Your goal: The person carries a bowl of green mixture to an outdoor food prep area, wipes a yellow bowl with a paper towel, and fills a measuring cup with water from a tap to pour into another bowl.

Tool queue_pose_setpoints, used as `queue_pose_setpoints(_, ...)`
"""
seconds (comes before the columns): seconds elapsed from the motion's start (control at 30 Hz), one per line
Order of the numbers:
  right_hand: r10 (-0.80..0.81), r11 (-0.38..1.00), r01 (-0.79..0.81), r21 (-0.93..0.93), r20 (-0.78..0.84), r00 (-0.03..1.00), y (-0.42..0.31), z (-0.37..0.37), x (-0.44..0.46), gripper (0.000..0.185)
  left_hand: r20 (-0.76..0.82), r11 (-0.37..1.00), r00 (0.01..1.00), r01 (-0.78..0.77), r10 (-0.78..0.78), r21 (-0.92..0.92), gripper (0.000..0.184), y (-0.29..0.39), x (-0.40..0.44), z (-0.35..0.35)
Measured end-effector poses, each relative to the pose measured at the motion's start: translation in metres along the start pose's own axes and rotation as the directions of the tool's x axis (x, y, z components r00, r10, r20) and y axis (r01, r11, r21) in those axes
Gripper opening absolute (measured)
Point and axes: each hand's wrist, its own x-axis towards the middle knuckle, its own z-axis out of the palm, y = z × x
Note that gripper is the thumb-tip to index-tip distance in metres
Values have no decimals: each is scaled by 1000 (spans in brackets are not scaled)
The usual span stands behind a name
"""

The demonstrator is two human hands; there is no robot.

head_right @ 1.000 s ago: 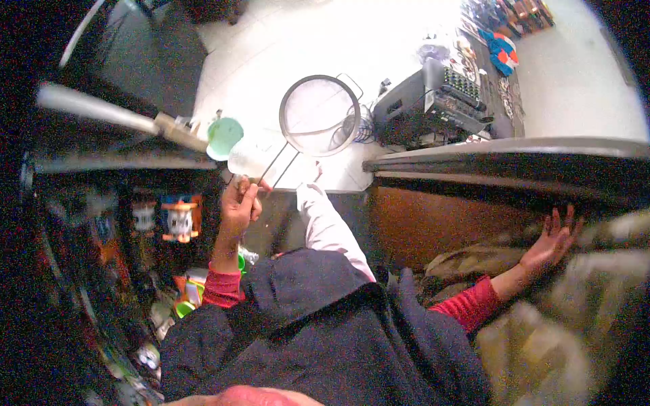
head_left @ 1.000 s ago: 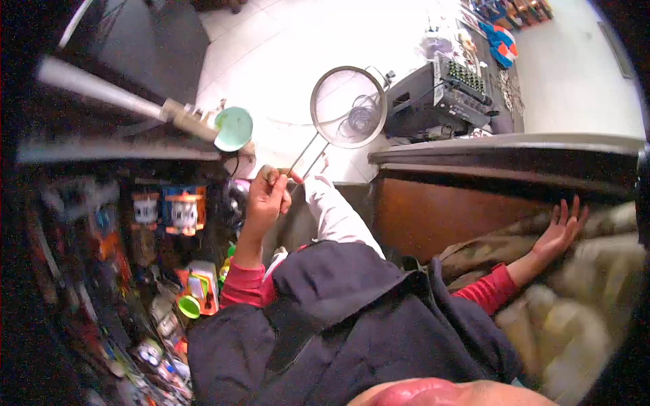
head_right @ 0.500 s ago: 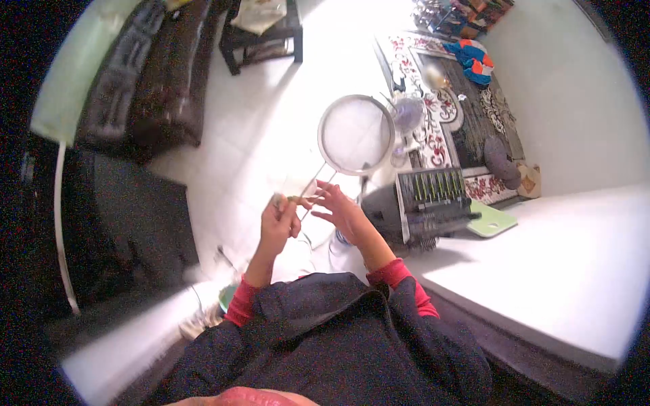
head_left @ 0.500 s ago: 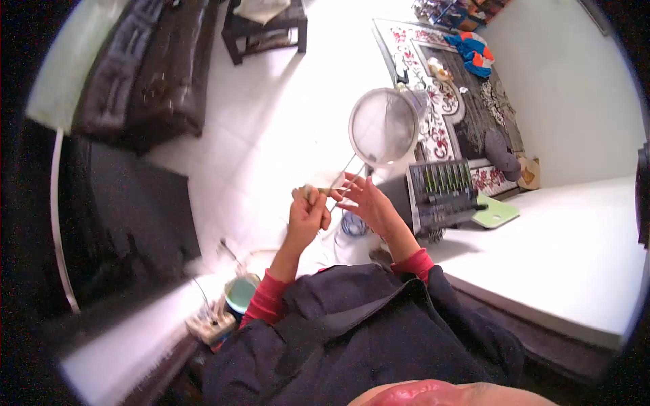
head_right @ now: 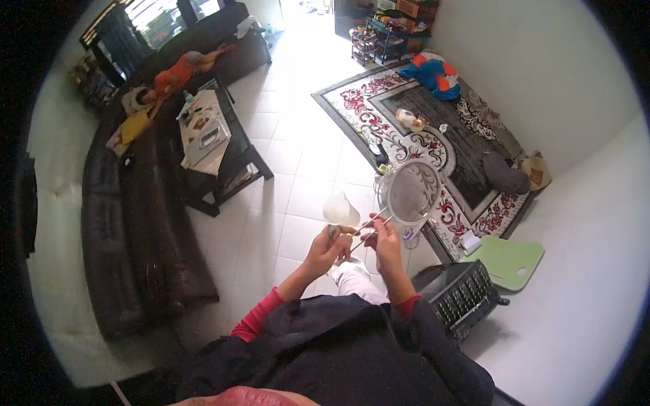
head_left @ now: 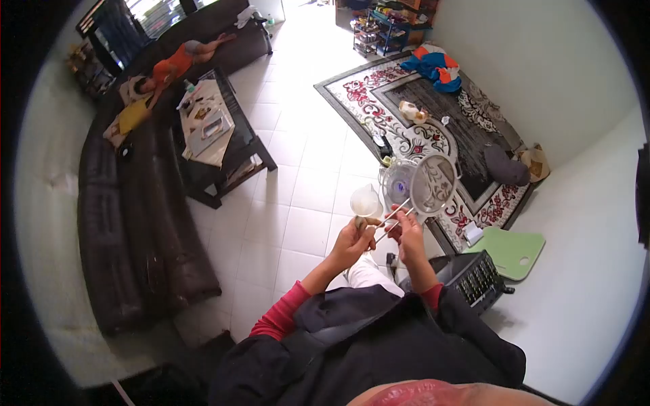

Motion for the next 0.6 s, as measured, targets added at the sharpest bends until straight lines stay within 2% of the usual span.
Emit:
queue_pose_setpoints(0.07,17,997,-16,72,-10,1000,-20,4,63,23,-63,992,991,-125,122,-37,17,3,58,-35)
queue_pose_setpoints(0.1,18,995,-16,98,-26,999,-25,6,104,22,-60,990,989,-134,132,-31,17,11,90,-56)
queue_pose_setpoints(0.2,89,987,-101,124,101,991,-65,28,214,22,-120,983,989,-65,87,173,23,44,165,-126)
queue_pose_setpoints(0.23,87,987,-107,121,167,982,-76,41,254,22,-120,981,989,-60,84,184,23,54,187,-154)
queue_pose_setpoints(0.3,115,991,-124,56,142,983,-97,79,321,23,-182,953,972,-93,149,287,24,64,221,-206)
queue_pose_setpoints(0.4,117,992,-102,-68,275,954,-114,144,422,25,-376,953,913,-41,158,301,30,81,264,-282)
queue_pose_setpoints(0.5,167,986,-152,-70,366,916,-129,216,506,26,-493,955,861,31,124,295,36,80,313,-367)
queue_pose_setpoints(0.57,203,978,-204,-39,390,898,-126,253,559,28,-496,967,865,56,78,249,37,98,363,-411)
queue_pose_setpoints(0.6,189,982,-162,-99,409,893,-120,267,588,31,-465,962,884,74,59,263,36,109,397,-437)
